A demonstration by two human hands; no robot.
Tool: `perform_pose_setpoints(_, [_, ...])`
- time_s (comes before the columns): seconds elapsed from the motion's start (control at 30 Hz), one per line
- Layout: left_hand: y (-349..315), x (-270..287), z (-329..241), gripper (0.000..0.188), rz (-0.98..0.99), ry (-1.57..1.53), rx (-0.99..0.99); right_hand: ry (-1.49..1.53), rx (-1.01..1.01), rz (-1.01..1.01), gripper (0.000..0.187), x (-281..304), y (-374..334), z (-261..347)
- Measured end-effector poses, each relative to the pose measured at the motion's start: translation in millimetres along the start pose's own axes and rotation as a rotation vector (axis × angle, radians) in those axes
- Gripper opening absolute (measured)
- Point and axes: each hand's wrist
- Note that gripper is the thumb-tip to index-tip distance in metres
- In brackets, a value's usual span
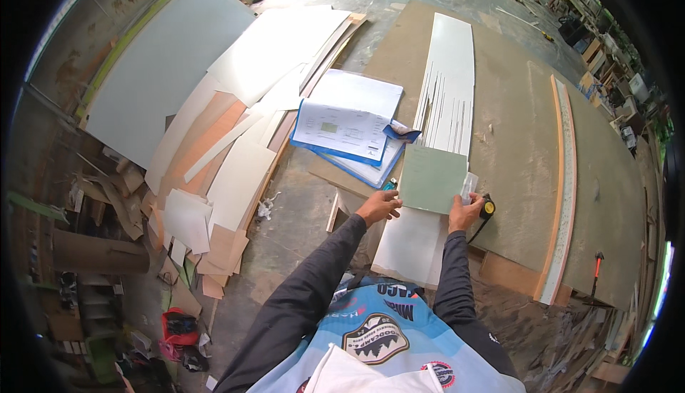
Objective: The person prepares wood boards by moving them onto a workbench, using a hammer to tap a small wood block against the edge of a board, and referring to a diagram on a document.
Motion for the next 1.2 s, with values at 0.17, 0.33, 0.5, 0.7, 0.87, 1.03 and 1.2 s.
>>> perform_pose_setpoints(0.17, [-12,7,3,0.041,0.013,-0.021,-0.015,-0.091,0.091,-0.056,0.035,1,-6,-2])
perform_pose_setpoints(0.33, [-17,51,7,0.033,-0.323,0.068,-0.117,-0.356,0.195,-0.009,0.037,11,-19,16])
perform_pose_setpoints(0.5, [-14,119,7,0.066,-0.86,0.739,-0.075,-0.381,0.276,0.031,0.036,1,-32,16])
perform_pose_setpoints(0.7, [-10,143,-38,0.129,-0.737,0.9,0.337,-0.482,0.349,0.006,0.034,-15,-50,15])
perform_pose_setpoints(0.87, [21,149,-30,0.15,-0.668,0.81,0.525,-0.524,0.392,0.005,0.034,-17,-50,18])
perform_pose_setpoints(1.03, [43,174,6,0.151,-0.547,0.734,0.422,-0.601,0.377,0.002,0.033,-22,-51,24])
perform_pose_setpoints(1.2, [34,152,-42,0.143,-0.174,0.98,0.462,-0.65,0.345,0.03,0.033,-18,-49,22])
Point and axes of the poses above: each hand's wrist, its own y-axis towards the middle knuckle, its own x-axis out of the back of the hand, z = x × y, and after that the axes turned 8 degrees about -y, right-handed
